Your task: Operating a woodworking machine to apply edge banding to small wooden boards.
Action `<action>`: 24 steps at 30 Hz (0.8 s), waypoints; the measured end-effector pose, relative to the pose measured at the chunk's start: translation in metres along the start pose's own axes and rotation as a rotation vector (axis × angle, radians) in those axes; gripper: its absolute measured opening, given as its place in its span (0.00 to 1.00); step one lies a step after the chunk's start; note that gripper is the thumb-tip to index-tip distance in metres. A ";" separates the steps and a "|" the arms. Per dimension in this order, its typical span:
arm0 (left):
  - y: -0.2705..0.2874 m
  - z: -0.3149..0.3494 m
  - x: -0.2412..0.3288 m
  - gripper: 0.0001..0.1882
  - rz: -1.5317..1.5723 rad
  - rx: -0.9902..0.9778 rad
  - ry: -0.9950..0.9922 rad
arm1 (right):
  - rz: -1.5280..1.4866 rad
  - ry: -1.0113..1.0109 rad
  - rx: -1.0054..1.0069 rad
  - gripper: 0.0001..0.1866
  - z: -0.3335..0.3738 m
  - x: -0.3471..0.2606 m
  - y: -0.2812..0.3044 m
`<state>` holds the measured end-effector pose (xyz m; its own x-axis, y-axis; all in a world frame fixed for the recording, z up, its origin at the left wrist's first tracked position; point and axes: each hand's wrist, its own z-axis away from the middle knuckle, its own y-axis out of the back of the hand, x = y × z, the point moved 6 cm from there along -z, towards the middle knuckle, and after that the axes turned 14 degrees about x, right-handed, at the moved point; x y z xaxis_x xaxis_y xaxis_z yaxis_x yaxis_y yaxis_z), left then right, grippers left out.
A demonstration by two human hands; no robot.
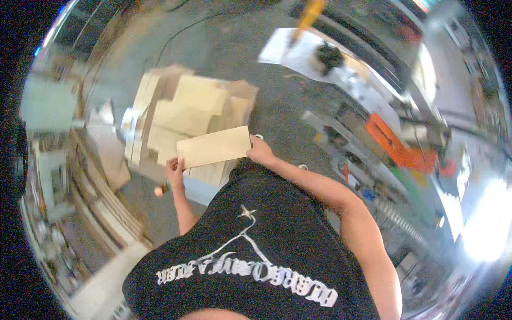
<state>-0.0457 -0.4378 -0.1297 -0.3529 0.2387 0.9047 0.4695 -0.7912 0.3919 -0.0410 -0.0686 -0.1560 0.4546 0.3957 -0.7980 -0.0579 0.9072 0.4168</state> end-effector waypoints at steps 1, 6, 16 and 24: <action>-0.029 0.007 0.028 0.13 0.003 -0.078 -0.036 | -0.003 0.123 0.141 0.27 -0.004 0.021 0.017; -0.138 0.035 0.099 0.14 0.060 -0.315 -0.118 | -0.167 0.201 0.506 0.28 0.055 0.013 0.144; -0.378 0.148 0.183 0.14 -0.090 -0.711 -0.436 | -0.214 -0.103 1.051 0.25 0.113 0.116 0.305; -0.394 0.149 0.179 0.15 -0.043 -0.570 -0.806 | -0.013 -0.018 1.309 0.26 0.132 0.100 0.309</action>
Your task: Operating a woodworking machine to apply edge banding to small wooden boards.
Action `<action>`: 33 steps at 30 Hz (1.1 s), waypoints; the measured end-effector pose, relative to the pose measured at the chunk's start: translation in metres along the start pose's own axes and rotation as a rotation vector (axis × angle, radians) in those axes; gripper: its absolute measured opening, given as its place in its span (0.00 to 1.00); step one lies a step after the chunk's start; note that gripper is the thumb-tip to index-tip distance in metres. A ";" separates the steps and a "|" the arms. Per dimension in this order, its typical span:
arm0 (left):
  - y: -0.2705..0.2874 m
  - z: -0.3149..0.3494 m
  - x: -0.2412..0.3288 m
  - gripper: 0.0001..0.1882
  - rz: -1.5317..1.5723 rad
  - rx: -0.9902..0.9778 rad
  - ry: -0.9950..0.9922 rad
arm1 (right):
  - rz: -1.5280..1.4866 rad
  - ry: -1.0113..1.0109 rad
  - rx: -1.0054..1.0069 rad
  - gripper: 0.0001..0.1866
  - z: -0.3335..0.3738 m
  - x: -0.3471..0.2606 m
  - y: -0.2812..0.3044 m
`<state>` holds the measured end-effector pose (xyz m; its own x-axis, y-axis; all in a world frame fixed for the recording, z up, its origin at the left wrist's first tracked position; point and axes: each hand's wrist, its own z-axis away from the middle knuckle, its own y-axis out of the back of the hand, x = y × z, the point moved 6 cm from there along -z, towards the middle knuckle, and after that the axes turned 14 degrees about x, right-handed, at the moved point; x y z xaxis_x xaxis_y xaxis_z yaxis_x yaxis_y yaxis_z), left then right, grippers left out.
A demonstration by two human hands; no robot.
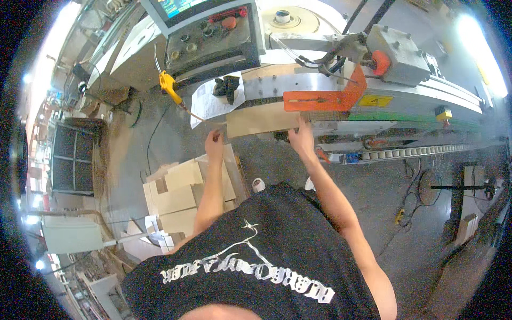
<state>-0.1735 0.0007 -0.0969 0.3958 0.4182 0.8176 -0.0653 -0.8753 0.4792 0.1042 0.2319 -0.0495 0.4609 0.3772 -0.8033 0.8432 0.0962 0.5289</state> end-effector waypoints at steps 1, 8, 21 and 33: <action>0.008 0.004 0.001 0.16 -0.025 0.030 0.005 | 0.001 -0.004 0.012 0.26 0.008 -0.001 0.000; 0.000 0.032 0.034 0.20 -0.136 -0.412 0.076 | 0.016 -0.141 0.275 0.21 0.054 0.002 -0.026; -0.050 0.028 0.002 0.25 0.555 -0.237 0.628 | -0.732 -0.745 0.253 0.21 0.033 0.034 -0.085; -0.129 0.074 0.105 0.17 0.487 -0.448 0.529 | -1.070 -0.920 0.640 0.13 -0.012 0.102 0.009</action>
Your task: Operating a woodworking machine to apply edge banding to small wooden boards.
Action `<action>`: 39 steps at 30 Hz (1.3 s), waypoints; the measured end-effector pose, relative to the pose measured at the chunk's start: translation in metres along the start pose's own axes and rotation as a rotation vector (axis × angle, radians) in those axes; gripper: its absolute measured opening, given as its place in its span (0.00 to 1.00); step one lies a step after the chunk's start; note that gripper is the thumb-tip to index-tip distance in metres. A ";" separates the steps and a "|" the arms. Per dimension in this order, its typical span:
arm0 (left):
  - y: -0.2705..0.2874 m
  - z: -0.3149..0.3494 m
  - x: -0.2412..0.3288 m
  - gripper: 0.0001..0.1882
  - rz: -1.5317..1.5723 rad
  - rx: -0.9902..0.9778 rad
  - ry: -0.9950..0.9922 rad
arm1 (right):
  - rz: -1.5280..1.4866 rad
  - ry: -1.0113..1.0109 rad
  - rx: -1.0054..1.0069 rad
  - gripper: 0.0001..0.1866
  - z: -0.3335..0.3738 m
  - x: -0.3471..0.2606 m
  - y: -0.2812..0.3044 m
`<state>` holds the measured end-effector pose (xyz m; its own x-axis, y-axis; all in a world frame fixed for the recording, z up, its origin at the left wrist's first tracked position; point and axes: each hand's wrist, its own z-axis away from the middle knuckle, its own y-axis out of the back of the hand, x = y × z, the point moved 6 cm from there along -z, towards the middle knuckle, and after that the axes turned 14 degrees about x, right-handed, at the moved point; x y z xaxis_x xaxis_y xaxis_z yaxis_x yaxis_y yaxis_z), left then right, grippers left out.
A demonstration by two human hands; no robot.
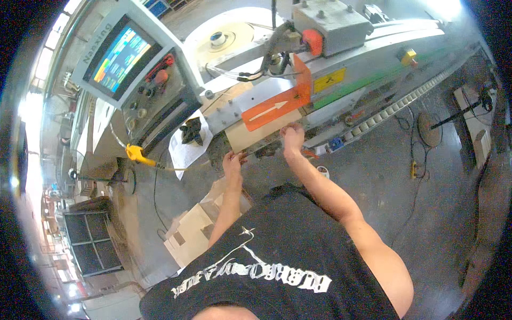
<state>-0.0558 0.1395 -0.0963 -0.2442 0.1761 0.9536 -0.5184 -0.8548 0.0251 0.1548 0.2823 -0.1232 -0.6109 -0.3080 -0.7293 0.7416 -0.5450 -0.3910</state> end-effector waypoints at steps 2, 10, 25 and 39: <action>-0.025 0.009 -0.003 0.15 0.004 -0.066 0.019 | -0.037 -0.008 -0.003 0.13 -0.025 -0.012 0.011; -0.085 0.037 0.005 0.14 0.178 -0.300 0.088 | 0.182 0.073 -0.049 0.16 -0.093 -0.044 0.036; 0.315 0.033 -0.045 0.15 -0.785 0.651 -0.572 | 0.797 -0.210 -0.614 0.14 0.051 0.076 0.087; 0.623 0.200 -0.184 0.41 -1.275 1.086 0.464 | 1.380 -0.231 -1.430 0.13 0.237 0.200 -0.013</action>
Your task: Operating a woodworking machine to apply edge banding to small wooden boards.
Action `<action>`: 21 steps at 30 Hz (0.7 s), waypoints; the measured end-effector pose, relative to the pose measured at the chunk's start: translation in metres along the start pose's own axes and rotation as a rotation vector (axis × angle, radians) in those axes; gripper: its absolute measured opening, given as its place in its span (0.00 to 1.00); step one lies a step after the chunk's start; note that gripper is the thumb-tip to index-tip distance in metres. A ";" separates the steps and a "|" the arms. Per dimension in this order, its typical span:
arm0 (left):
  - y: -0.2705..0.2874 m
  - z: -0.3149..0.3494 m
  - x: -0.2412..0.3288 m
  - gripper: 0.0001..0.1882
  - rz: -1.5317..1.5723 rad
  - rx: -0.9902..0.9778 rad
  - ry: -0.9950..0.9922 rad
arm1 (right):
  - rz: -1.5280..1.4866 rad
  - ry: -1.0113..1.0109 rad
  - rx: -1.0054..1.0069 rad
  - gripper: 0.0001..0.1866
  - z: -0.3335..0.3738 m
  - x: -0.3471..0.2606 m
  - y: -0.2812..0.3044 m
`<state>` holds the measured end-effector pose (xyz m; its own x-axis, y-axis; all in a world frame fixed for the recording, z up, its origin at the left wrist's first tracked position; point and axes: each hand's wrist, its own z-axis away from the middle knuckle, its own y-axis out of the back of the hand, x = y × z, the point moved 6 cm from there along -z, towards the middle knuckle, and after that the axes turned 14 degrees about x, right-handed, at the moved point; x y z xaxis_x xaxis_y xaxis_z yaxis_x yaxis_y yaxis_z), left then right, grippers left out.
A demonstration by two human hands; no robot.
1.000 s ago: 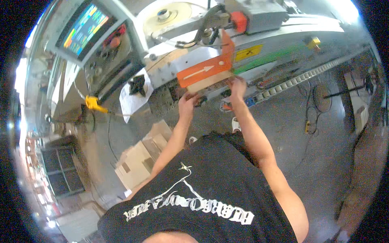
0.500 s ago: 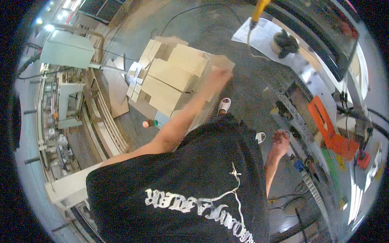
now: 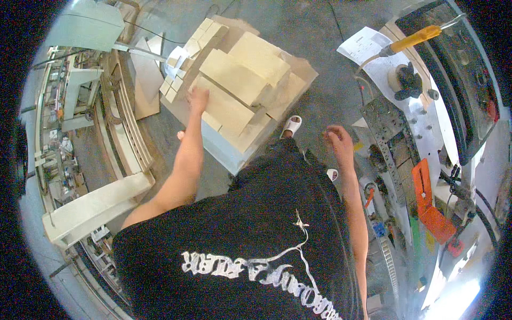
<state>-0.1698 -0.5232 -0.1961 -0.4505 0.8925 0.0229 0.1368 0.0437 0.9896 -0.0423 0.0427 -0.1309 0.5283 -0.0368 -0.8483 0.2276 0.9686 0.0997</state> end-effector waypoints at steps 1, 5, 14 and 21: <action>-0.002 0.015 -0.003 0.42 0.069 0.028 0.031 | 0.045 0.041 0.006 0.13 -0.004 -0.003 -0.003; -0.020 0.066 -0.060 0.38 0.472 0.224 0.283 | -0.009 0.035 -0.054 0.13 -0.007 -0.009 -0.019; 0.042 0.080 -0.070 0.22 1.510 -0.040 0.634 | -0.006 -0.074 -0.025 0.13 0.031 0.036 0.026; 0.136 0.077 0.119 0.16 1.581 -0.195 0.438 | -0.141 -0.004 0.096 0.15 0.056 0.048 0.075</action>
<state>-0.1366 -0.3760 -0.0700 -0.1851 -0.1923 0.9637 0.5826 -0.8112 -0.0499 0.0462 0.0993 -0.1353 0.4887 -0.1723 -0.8553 0.3770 0.9258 0.0289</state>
